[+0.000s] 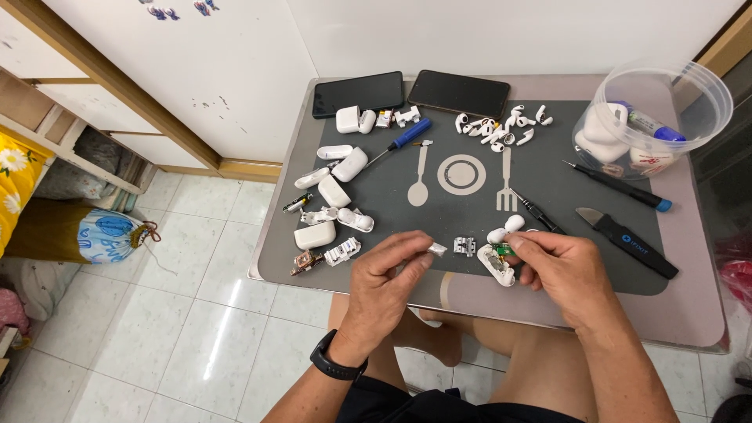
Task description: Disassembling and inspecting small electronic components, likely wireless earbuds, using various tools on a repair mat.
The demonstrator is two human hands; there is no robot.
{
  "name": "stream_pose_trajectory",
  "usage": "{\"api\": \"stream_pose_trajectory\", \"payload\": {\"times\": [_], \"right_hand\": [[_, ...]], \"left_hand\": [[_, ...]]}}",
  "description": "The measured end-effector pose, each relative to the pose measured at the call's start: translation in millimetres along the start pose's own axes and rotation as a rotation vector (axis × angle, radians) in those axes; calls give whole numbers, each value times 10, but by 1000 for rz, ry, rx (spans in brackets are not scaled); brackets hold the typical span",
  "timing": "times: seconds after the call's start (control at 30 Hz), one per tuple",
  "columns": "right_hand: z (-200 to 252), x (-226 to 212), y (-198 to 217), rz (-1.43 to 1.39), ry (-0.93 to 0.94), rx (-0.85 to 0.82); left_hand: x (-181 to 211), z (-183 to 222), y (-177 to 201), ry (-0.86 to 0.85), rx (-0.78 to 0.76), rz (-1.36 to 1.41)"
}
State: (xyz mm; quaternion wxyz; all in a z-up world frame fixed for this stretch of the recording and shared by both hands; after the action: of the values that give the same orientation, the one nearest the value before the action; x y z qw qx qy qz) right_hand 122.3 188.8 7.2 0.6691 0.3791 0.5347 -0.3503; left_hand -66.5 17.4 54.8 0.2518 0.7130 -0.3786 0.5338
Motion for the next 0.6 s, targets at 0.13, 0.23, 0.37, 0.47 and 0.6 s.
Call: {"api": "stream_pose_trajectory", "payload": {"times": [0.13, 0.23, 0.37, 0.47, 0.6], "right_hand": [[-6, 6, -10, -9, -5, -14], [2, -15, -5, -4, -5, -20], [-16, 40, -11, -14, -4, -39], [-29, 63, -33, -10, 17, -72], [-20, -31, -54, 25, 27, -81]], "left_hand": [[61, 6, -22, -4, -9, -32], [56, 21, -20, -22, -10, -48], [76, 32, 2, -50, -12, -64], [97, 44, 3, -55, -19, -83], [111, 63, 4, -61, -10, -80]]}}
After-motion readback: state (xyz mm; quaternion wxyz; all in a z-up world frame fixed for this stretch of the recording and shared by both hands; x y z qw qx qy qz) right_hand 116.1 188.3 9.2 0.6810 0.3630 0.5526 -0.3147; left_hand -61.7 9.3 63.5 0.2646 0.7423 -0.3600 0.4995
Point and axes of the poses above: each hand's wrist, its own z-axis away from the middle knuckle, its own y-axis out of the back of the hand, x = y × z, the point moved 7 cm from there along -z, towards the middle knuckle, and after that the axes turned 2 degrees about y, right-handed, at the moved point
